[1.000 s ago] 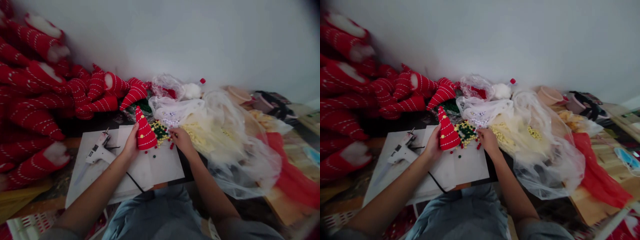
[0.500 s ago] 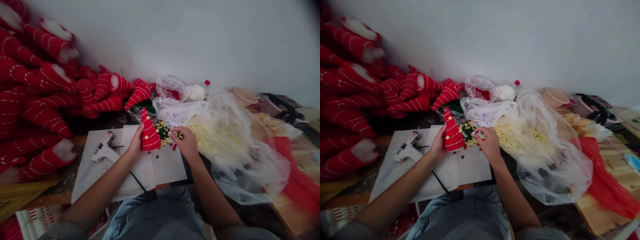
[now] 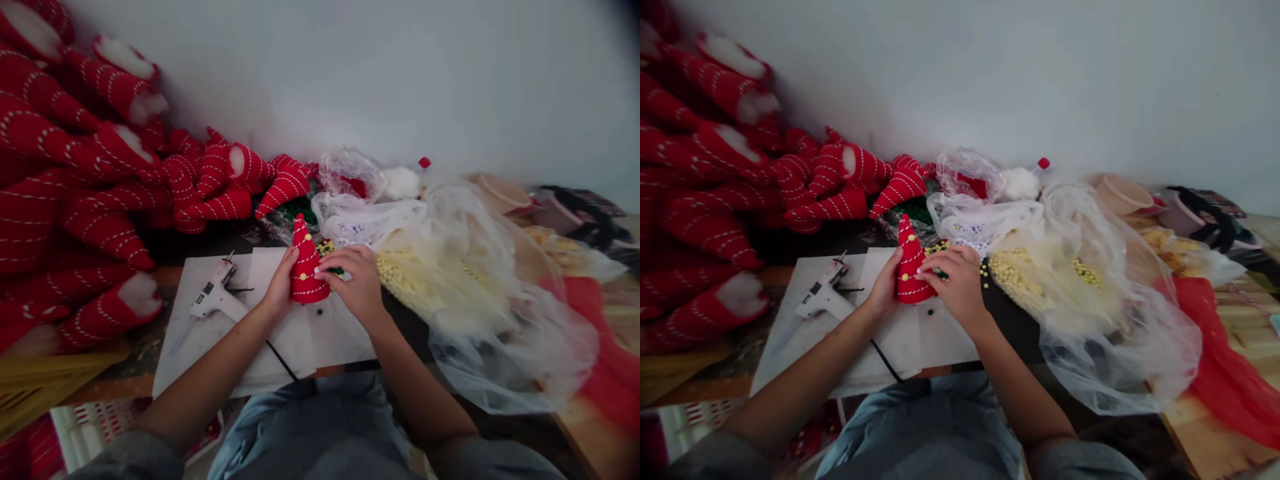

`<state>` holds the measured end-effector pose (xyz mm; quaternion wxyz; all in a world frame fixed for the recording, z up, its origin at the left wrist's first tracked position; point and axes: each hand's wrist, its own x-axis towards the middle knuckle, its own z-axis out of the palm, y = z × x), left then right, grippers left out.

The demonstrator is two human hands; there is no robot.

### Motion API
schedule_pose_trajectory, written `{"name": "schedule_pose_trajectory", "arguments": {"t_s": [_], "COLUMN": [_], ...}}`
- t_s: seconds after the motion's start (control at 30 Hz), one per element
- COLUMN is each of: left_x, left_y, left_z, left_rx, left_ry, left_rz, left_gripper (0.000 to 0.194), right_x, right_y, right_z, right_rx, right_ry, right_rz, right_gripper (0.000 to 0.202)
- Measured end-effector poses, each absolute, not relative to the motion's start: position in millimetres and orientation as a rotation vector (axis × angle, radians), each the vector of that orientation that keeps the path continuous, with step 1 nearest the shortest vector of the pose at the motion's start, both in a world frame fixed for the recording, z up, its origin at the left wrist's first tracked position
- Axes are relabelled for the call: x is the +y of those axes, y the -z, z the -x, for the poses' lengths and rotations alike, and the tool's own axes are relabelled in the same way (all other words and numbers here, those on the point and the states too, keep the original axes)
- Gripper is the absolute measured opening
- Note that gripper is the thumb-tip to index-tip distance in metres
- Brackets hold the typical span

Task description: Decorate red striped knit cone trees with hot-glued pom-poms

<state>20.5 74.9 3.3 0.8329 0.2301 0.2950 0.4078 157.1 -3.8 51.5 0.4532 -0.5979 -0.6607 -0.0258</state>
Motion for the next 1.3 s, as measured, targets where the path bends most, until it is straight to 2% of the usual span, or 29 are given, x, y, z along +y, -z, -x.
{"name": "schedule_pose_trajectory", "arguments": {"t_s": [0.27, 0.4, 0.47, 0.57, 0.7, 0.77, 1.03, 1.17, 1.3], "left_x": [73, 76, 79, 87, 94, 94, 86, 83, 79], "left_y": [-12, -17, -21, -24, -25, -25, -25, -17, -12], "left_z": [-20, -19, -17, -13, -9, -9, -14, -15, -16], "left_rx": [0.699, 0.745, 0.771, 0.791, 0.797, 0.794, 0.788, 0.749, 0.708], "left_ry": [-0.791, -0.788, -0.807, -0.85, -0.883, -0.886, -0.846, -0.885, -0.891], "left_rz": [-0.436, -0.398, -0.352, -0.314, -0.308, -0.31, -0.322, -0.409, -0.542], "left_gripper": [0.027, 0.032, 0.035, 0.038, 0.041, 0.042, 0.036, 0.043, 0.04], "right_x": [2, -3, -9, -17, -22, -21, -18, -21, -17], "right_y": [-48, -48, -42, -22, 3, 6, -13, -36, -68], "right_z": [-154, -172, -182, -185, -170, -163, -166, -177, -169], "right_rx": [-1.609, -1.484, -1.473, -1.704, -1.882, -1.909, -1.883, -1.502, -1.385], "right_ry": [0.101, 0.063, -0.015, -0.26, -0.403, -0.403, -0.309, -0.176, -0.084], "right_rz": [1.493, 1.446, 1.486, 1.66, 1.897, 1.98, 2.048, 1.84, 1.575], "right_gripper": [0.013, 0.02, 0.02, 0.009, 0.024, 0.025, 0.018, 0.027, 0.014]}}
